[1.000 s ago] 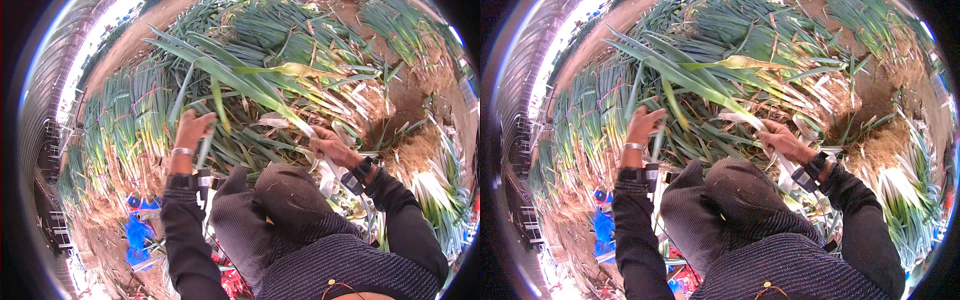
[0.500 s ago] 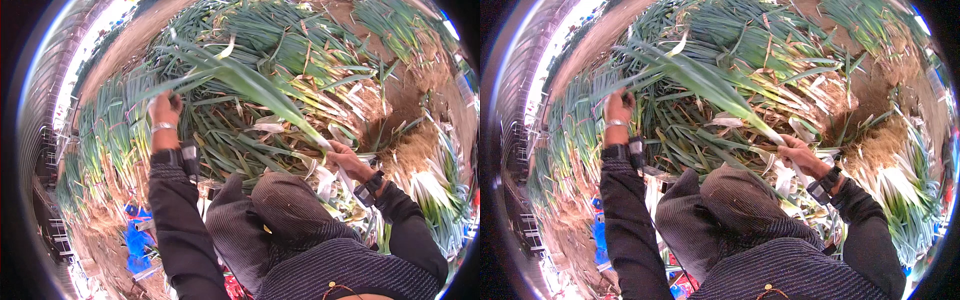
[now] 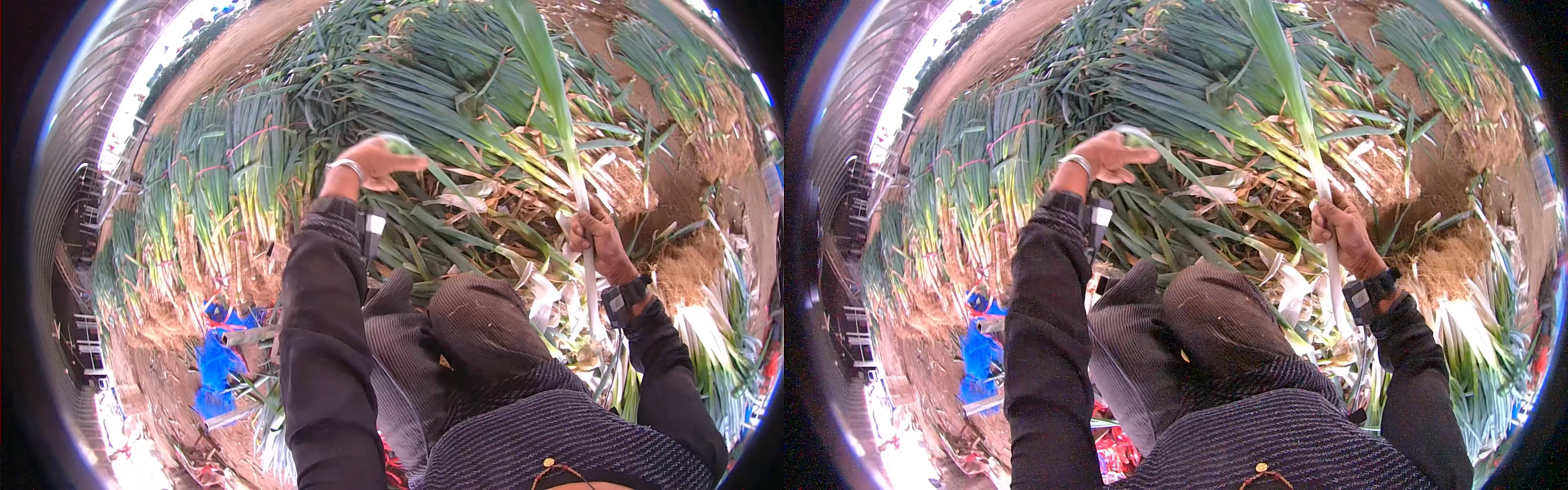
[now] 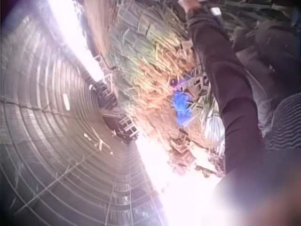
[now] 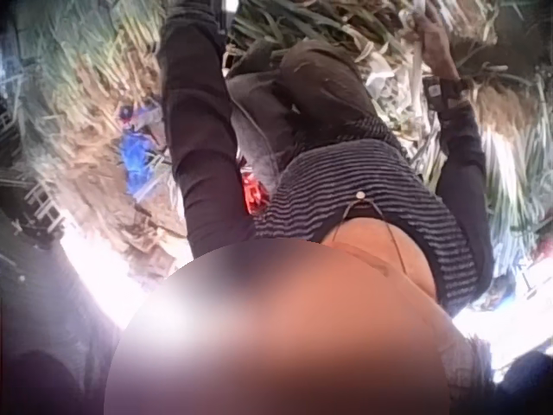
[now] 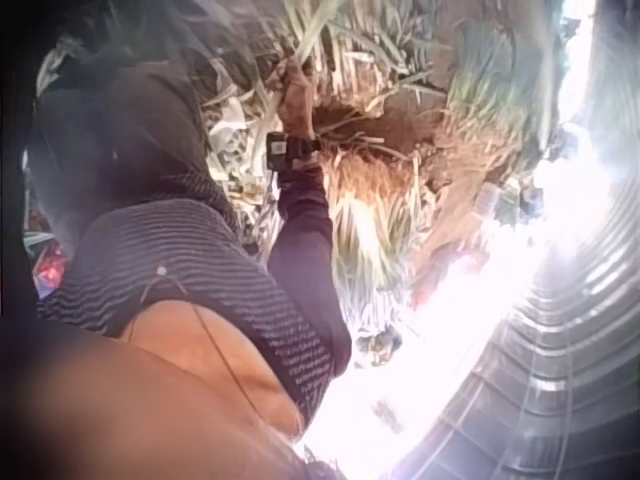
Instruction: Cleaning and organizing harvested leeks by stripping outer leaves and placing them on a metal stand.
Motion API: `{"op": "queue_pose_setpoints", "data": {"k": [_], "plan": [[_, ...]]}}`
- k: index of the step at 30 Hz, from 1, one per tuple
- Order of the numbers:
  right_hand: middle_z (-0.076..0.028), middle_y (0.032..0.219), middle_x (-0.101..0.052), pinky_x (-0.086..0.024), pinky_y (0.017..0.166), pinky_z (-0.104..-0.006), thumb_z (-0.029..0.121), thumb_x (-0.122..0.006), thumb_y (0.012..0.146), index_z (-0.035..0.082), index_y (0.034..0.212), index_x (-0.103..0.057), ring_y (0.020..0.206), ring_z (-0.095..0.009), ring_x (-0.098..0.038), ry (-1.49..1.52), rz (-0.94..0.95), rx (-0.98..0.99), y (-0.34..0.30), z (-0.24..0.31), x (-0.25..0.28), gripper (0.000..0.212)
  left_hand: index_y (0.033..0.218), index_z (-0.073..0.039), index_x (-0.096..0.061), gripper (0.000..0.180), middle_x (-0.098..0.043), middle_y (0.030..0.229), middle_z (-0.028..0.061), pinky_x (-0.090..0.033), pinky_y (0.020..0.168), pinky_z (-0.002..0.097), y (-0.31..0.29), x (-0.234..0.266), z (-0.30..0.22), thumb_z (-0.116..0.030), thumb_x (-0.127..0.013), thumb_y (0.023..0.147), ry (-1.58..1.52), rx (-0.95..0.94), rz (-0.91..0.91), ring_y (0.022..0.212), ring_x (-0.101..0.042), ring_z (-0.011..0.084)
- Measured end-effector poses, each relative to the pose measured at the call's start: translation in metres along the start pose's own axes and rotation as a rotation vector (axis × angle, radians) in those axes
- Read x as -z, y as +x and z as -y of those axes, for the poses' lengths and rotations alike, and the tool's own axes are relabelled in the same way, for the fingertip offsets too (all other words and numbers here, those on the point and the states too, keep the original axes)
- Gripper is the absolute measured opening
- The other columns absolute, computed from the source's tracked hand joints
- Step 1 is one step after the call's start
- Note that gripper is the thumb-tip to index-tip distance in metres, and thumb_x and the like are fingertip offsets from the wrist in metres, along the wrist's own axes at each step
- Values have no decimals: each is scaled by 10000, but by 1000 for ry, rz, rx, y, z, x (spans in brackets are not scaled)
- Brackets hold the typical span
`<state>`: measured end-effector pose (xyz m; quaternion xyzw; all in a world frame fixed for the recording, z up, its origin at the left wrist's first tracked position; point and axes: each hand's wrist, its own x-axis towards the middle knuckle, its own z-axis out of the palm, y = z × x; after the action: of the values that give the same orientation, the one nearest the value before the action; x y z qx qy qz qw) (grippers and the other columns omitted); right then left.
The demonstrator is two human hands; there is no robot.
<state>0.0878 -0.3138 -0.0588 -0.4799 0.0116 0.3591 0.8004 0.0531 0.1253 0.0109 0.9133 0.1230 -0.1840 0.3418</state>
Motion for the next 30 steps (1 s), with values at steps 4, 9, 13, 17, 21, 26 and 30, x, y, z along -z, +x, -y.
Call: {"op": "queue_pose_setpoints", "data": {"k": [4,9,13,17,21,26,30], "plan": [[-1,717,-466,-335,478,-208,118,-528,990,43,1331,-478,535,-60,-398,-145,143,52,-2,9,-33,353,838,-86,-616,383,-610,794,0,-515,524,207,-53,4,1,-445,-750,831,-327,261,172,732,-692,118],[33,734,-449,-320,484,-203,115,-564,973,20,1342,-450,563,-38,-377,-259,389,-5,1,-3,-84,398,905,-67,-722,330,-706,892,55,-550,650,264,-162,26,26,-371,-790,796,-17,128,-196,750,-691,148],[64,737,-420,-301,485,-198,113,-574,965,31,1316,-478,568,-22,-364,-329,593,-123,6,-11,-132,373,807,-48,-708,188,-670,767,91,-525,641,349,-240,-8,-22,-224,-767,781,436,-359,-369,692,-656,253],[72,744,-436,-307,478,-183,111,-564,965,24,1309,-481,571,-3,-389,-501,852,-198,3,-32,-199,364,998,-113,-682,352,-687,938,62,-489,849,348,-294,-34,-70,-206,-795,677,818,-700,-684,896,-661,213],[65,765,-424,-323,493,-183,128,-571,972,2,1340,-455,602,-5,-389,-528,1132,-275,-13,-53,-242,406,1021,-130,-653,301,-659,838,5,-459,806,371,-304,-43,-57,-188,-709,732,948,-548,-779,845,-648,165],[-148,796,-631,-476,583,-403,207,-650,895,33,1297,-453,694,-257,-645,-1014,1281,524,-3,-82,-235,480,1020,-155,-637,213,-622,774,3,-450,684,350,-318,-50,-6,-154,-611,808,1199,-197,-527,730,-621,174],[-143,747,-619,-510,610,-417,106,-566,883,97,1235,-523,666,-303,-638,-1855,1056,852,36,-41,-193,355,1034,-204,-635,266,-649,738,36,-509,652,373,-325,-33,39,-248,-726,788,1145,92,-407,720,-667,228]]}}
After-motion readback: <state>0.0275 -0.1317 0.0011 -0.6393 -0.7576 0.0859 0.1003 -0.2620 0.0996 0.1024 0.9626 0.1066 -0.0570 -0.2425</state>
